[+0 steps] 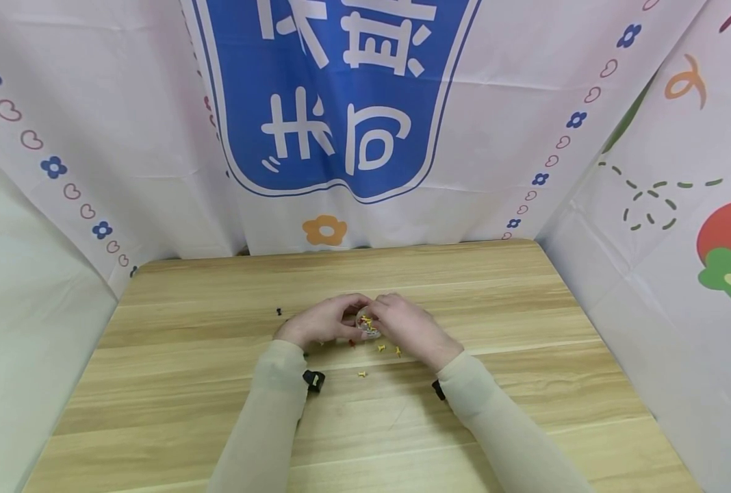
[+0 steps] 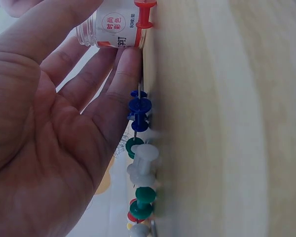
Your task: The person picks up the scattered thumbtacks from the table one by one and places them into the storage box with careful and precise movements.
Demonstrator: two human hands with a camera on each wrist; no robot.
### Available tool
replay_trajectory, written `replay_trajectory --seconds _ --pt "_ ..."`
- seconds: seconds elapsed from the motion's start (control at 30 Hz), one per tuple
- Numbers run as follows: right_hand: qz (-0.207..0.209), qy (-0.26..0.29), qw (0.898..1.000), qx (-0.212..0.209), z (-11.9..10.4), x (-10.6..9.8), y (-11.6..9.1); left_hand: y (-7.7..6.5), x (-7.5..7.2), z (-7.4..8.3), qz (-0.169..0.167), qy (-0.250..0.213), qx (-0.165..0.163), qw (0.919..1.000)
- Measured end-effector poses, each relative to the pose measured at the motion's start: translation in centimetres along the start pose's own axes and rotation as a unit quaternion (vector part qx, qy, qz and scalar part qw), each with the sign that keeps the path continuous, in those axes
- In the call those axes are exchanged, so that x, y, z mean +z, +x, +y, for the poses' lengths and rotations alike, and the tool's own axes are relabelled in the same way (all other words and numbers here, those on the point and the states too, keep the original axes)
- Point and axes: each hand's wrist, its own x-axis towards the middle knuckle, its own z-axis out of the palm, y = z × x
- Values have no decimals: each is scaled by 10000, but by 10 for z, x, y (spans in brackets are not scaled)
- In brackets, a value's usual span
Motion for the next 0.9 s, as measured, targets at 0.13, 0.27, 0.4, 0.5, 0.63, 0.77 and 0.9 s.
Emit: replay_trajectory --seconds 0.13,0.27,0.4,0.5,0.63,0.77,0.9 --pt "-32 20 10000 58 2 -1 -1 1 0 -1 1 -25 50 10000" --pt "-73 92 9999 65 4 -4 -3 1 0 0 -6 -35 103 9999" --pt "-178 176 9996 138 7 -7 -5 1 -1 2 -7 55 134 9999" --pt "-312 231 9989 257 10 -11 -7 1 -1 2 -17 134 125 9998" --pt "-521 380 9975 281 15 -18 -10 1 -1 2 -44 160 91 9998" --pt "-792 617 9946 273 19 -24 -14 2 -1 2 -64 60 71 9999" --pt "-1144 836 9895 291 21 -27 -16 1 -1 2 -70 -12 72 9999"
